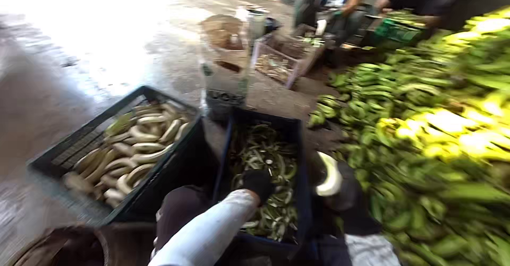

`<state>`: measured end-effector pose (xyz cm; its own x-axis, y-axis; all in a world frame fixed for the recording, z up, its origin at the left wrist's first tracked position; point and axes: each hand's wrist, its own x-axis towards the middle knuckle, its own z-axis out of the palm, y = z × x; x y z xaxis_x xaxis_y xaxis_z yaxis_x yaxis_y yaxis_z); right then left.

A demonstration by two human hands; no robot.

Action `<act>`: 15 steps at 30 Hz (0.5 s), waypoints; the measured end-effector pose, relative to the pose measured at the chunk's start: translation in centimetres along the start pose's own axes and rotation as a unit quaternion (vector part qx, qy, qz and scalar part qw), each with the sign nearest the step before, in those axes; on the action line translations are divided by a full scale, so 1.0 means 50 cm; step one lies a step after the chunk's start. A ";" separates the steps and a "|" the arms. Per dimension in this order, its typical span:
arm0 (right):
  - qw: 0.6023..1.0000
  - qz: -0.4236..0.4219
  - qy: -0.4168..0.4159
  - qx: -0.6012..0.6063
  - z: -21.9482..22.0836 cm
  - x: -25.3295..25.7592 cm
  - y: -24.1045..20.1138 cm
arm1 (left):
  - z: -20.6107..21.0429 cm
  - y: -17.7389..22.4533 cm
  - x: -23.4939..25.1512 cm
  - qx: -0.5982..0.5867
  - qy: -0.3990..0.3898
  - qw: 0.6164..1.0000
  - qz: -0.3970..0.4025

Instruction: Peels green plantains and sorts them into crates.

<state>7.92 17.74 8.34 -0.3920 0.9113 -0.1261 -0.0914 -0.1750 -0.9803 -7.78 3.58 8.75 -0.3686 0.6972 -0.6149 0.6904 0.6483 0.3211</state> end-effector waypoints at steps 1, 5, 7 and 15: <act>0.999 -0.008 0.003 -0.035 0.012 0.003 0.013 | 0.005 -0.015 0.000 -0.014 0.005 1.000 -0.001; 0.992 -0.013 -0.048 -0.114 0.088 0.011 0.088 | 0.043 -0.076 -0.013 -0.038 -0.076 0.996 -0.023; 0.987 0.033 -0.094 -0.126 0.167 -0.001 0.131 | 0.061 -0.092 -0.032 -0.056 -0.112 0.992 -0.026; 0.912 0.131 -0.379 -0.091 0.608 -0.171 0.148 | 0.135 -0.170 -0.096 -0.175 -0.109 0.978 0.029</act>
